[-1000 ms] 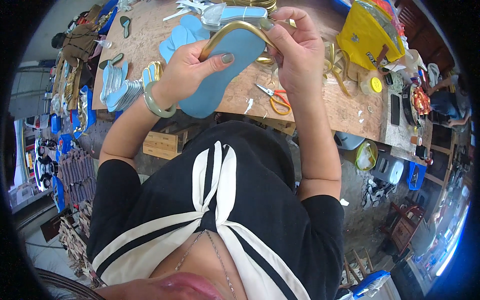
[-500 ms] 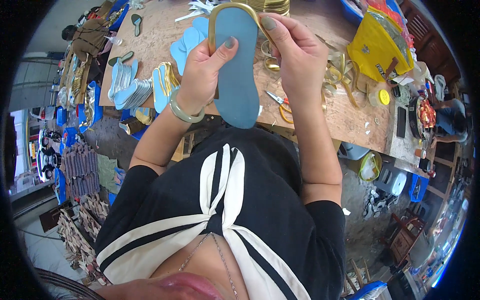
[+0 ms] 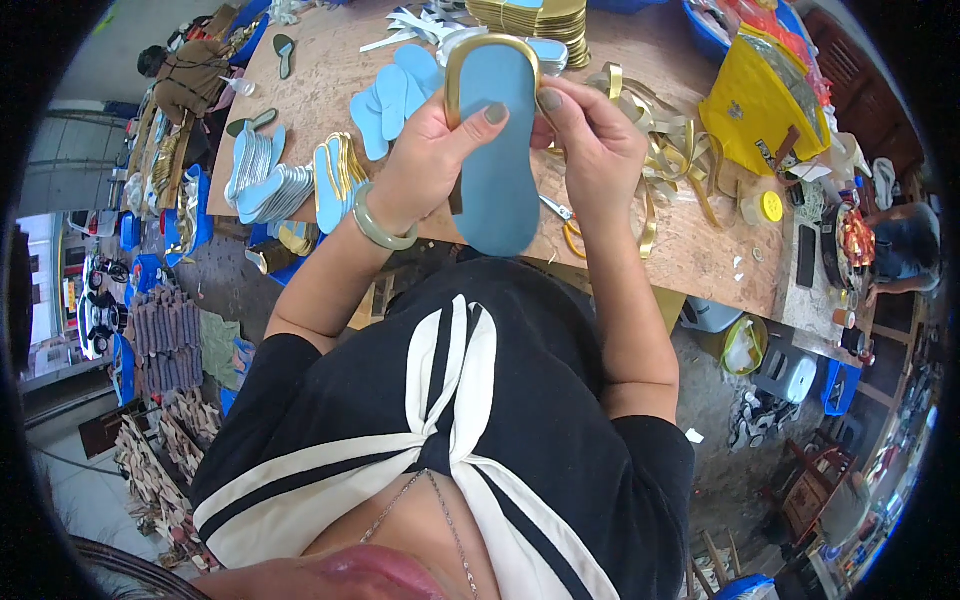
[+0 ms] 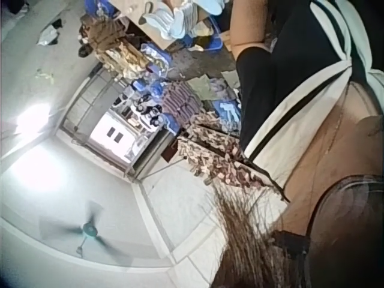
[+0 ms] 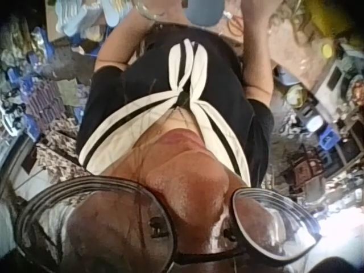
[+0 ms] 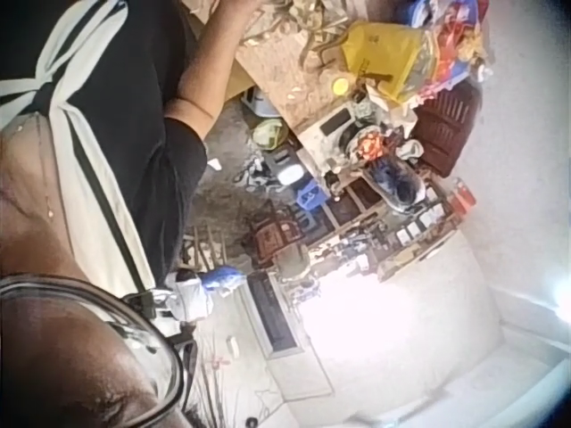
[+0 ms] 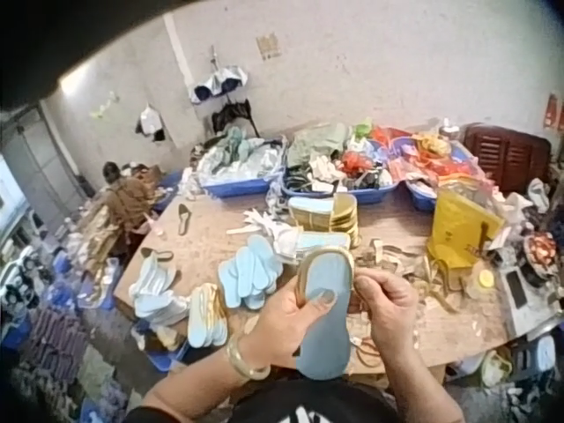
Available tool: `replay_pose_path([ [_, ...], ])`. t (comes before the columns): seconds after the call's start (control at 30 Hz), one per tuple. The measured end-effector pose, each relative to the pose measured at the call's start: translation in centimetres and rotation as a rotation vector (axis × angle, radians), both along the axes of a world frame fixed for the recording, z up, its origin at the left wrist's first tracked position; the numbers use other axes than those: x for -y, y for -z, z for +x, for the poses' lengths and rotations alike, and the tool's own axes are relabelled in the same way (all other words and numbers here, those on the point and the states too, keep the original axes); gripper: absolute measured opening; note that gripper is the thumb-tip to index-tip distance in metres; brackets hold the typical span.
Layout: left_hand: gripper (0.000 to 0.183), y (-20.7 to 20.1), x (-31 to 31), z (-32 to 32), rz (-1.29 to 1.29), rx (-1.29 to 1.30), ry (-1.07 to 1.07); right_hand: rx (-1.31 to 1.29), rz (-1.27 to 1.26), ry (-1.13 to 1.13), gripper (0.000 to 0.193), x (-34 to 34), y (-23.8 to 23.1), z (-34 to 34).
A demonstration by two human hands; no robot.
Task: Applying decorative gold trim to blue shoe insoles and cutting components.
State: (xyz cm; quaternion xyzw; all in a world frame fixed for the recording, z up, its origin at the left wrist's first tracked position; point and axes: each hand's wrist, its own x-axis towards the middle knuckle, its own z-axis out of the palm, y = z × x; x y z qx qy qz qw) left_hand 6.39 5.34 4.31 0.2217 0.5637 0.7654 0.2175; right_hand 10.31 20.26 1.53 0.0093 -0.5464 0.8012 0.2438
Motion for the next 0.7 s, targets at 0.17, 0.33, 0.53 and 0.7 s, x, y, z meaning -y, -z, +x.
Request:
replay_pose_path([
  [0.17, 0.023, -0.8, 1.0, -0.2, -0.533, -1.159, -0.197, -0.079, -0.124, -0.163, 0.014, -2.2, 3.5, 0.6],
  [0.33, 0.035, -1.9, 1.3, -1.1, -0.525, -1.681, -0.236, -0.236, 0.072, -0.108, 0.017, -2.1, 4.0, 0.4],
  [0.53, 0.035, -2.5, 1.3, -1.0, -0.616, -1.747, -0.197, -0.182, 0.14, -0.112, 0.017, -2.6, 3.8, 0.9],
  [0.7, 0.026, -4.0, 1.8, -0.7, -0.88, -1.309, 0.046, -0.01, -0.004, -0.097, 0.021, -4.9, 3.9, 1.8],
])
